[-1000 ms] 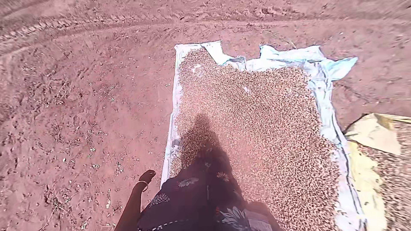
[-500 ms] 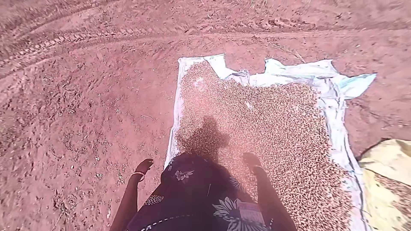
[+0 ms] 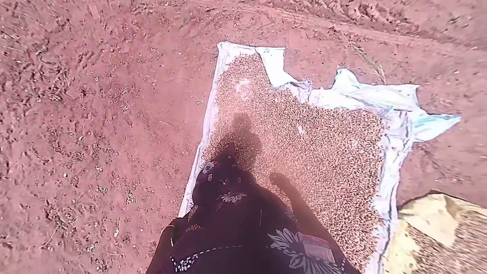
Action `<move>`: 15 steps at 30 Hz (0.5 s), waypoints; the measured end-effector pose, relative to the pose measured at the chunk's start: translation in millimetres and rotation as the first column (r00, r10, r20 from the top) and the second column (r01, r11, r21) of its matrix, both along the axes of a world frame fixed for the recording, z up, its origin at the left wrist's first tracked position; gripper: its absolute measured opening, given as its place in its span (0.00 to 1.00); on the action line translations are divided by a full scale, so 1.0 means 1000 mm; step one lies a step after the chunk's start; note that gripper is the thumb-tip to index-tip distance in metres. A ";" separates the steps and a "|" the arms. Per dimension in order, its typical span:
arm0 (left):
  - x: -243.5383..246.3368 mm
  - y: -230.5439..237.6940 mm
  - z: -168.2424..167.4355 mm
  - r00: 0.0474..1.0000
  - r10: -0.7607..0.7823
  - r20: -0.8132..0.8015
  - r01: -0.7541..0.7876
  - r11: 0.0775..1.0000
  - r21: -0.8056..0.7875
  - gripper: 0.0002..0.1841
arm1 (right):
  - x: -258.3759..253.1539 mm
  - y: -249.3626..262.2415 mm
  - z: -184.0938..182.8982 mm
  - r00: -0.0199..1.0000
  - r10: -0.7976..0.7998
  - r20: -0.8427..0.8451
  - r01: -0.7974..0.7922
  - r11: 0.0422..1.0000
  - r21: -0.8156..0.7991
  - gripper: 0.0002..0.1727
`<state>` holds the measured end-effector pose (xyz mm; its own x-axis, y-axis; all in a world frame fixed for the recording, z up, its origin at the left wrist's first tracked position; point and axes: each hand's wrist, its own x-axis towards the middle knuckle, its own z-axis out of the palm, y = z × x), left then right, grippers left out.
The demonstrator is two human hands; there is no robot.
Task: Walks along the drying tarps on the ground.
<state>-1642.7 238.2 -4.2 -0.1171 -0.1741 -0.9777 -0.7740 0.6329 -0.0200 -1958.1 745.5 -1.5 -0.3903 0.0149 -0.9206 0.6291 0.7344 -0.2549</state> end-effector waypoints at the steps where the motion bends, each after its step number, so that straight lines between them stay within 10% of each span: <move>1: -0.048 -0.002 -0.010 0.998 0.054 0.010 -0.055 0.998 0.036 0.25 | -0.029 -0.006 0.003 0.997 0.071 -0.009 -0.071 0.997 0.019 0.21; 5: -0.237 -0.001 0.031 0.912 0.406 -0.057 -0.406 0.914 0.007 0.25 | -0.118 -0.032 0.043 0.944 0.330 -0.004 -0.329 0.943 0.061 0.22; 10: -0.427 -0.013 0.069 0.880 0.360 -0.310 -0.329 0.932 0.149 0.24 | -0.211 -0.045 0.110 0.967 0.132 -0.219 -0.113 0.989 0.097 0.22; 15: -0.505 -0.021 0.080 0.878 0.316 -0.360 -0.263 0.946 0.189 0.23 | -0.220 -0.022 0.117 0.975 0.088 -0.204 -0.056 0.986 0.157 0.22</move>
